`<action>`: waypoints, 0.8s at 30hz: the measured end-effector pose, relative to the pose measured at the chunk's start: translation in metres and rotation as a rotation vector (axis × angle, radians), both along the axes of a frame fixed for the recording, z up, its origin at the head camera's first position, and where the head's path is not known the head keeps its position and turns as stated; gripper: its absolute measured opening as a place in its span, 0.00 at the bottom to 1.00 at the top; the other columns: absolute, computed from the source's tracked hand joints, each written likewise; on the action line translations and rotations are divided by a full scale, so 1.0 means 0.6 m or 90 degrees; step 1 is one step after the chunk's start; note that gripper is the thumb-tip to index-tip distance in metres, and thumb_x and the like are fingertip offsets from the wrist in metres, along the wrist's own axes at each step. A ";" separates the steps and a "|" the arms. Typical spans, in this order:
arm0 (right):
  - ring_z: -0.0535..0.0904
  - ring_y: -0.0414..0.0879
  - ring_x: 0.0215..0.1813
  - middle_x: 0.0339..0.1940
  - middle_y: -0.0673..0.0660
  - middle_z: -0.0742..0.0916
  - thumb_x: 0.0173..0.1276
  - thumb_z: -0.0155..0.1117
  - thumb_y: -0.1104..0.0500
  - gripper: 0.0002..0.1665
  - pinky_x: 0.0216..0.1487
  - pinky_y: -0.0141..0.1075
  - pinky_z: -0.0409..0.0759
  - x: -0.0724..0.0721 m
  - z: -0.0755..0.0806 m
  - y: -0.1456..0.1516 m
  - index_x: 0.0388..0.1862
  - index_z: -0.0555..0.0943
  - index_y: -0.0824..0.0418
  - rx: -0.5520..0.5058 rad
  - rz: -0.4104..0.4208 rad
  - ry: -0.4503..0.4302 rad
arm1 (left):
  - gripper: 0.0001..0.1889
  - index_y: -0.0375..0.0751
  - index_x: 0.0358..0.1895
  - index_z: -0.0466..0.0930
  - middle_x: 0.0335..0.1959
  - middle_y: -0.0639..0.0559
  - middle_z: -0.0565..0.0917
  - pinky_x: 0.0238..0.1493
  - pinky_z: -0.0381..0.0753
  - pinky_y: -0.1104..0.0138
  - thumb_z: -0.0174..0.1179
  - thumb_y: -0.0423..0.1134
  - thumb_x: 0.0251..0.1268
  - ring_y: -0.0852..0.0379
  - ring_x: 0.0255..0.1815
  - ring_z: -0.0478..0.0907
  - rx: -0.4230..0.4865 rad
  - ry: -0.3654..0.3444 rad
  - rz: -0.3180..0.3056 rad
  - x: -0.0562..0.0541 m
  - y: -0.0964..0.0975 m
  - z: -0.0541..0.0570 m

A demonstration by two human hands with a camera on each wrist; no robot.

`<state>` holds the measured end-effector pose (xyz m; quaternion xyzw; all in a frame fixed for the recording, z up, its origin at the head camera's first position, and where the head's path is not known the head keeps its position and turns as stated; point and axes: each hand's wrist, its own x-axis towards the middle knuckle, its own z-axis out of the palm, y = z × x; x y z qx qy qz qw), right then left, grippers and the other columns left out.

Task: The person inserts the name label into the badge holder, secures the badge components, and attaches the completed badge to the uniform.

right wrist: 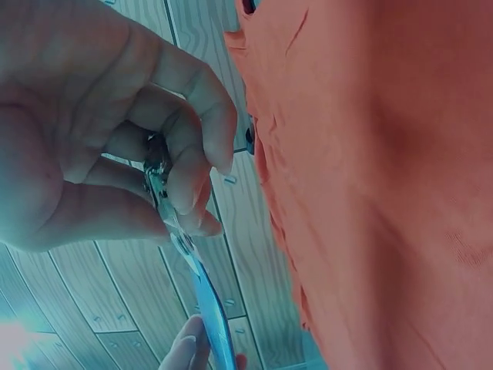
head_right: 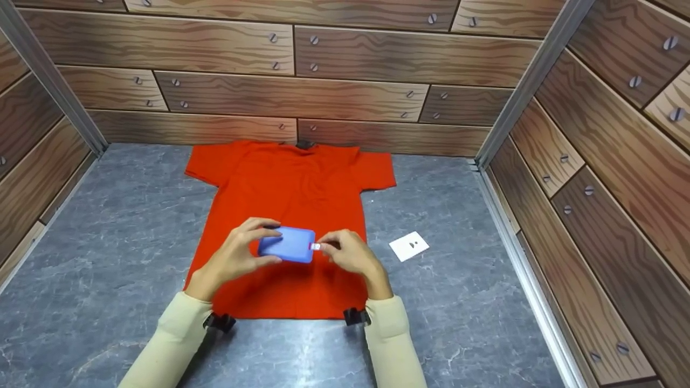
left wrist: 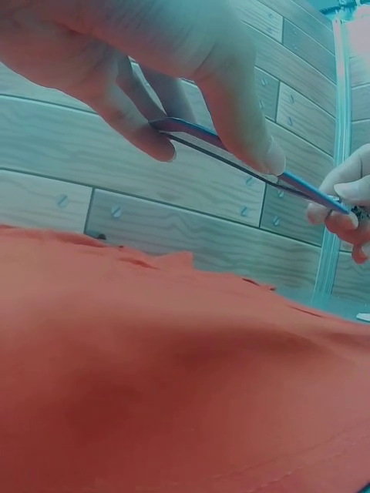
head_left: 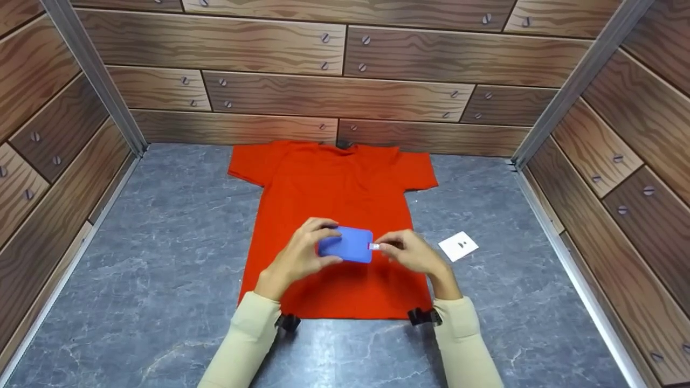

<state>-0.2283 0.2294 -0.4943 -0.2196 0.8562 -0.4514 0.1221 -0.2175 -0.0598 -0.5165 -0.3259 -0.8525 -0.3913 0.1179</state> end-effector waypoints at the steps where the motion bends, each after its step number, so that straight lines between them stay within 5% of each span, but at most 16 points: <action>1: 0.78 0.45 0.34 0.36 0.73 0.85 0.77 0.61 0.63 0.12 0.38 0.29 0.80 0.000 0.000 -0.001 0.50 0.87 0.69 0.001 0.002 0.001 | 0.23 0.42 0.57 0.86 0.64 0.45 0.80 0.60 0.86 0.53 0.77 0.43 0.57 0.46 0.66 0.76 -0.002 0.001 0.001 0.000 -0.001 -0.001; 9: 0.81 0.61 0.37 0.39 0.76 0.85 0.78 0.58 0.64 0.11 0.41 0.36 0.85 0.005 0.011 -0.010 0.48 0.86 0.68 -0.047 0.015 -0.013 | 0.22 0.42 0.58 0.86 0.66 0.44 0.78 0.60 0.86 0.51 0.76 0.40 0.59 0.44 0.68 0.74 -0.014 -0.019 0.007 -0.002 -0.006 -0.002; 16: 0.81 0.53 0.36 0.38 0.77 0.85 0.78 0.58 0.65 0.11 0.40 0.29 0.82 0.012 0.022 -0.015 0.48 0.86 0.70 -0.067 0.028 -0.015 | 0.23 0.43 0.60 0.84 0.67 0.45 0.78 0.64 0.83 0.53 0.75 0.38 0.60 0.45 0.69 0.74 -0.044 -0.016 0.016 -0.003 -0.005 -0.003; 24: 0.81 0.52 0.35 0.38 0.77 0.84 0.78 0.57 0.66 0.11 0.42 0.34 0.84 0.011 0.017 -0.021 0.48 0.85 0.71 -0.087 0.041 -0.023 | 0.23 0.44 0.60 0.84 0.67 0.44 0.78 0.67 0.81 0.53 0.74 0.38 0.62 0.46 0.69 0.74 -0.063 -0.026 0.017 -0.004 -0.004 -0.003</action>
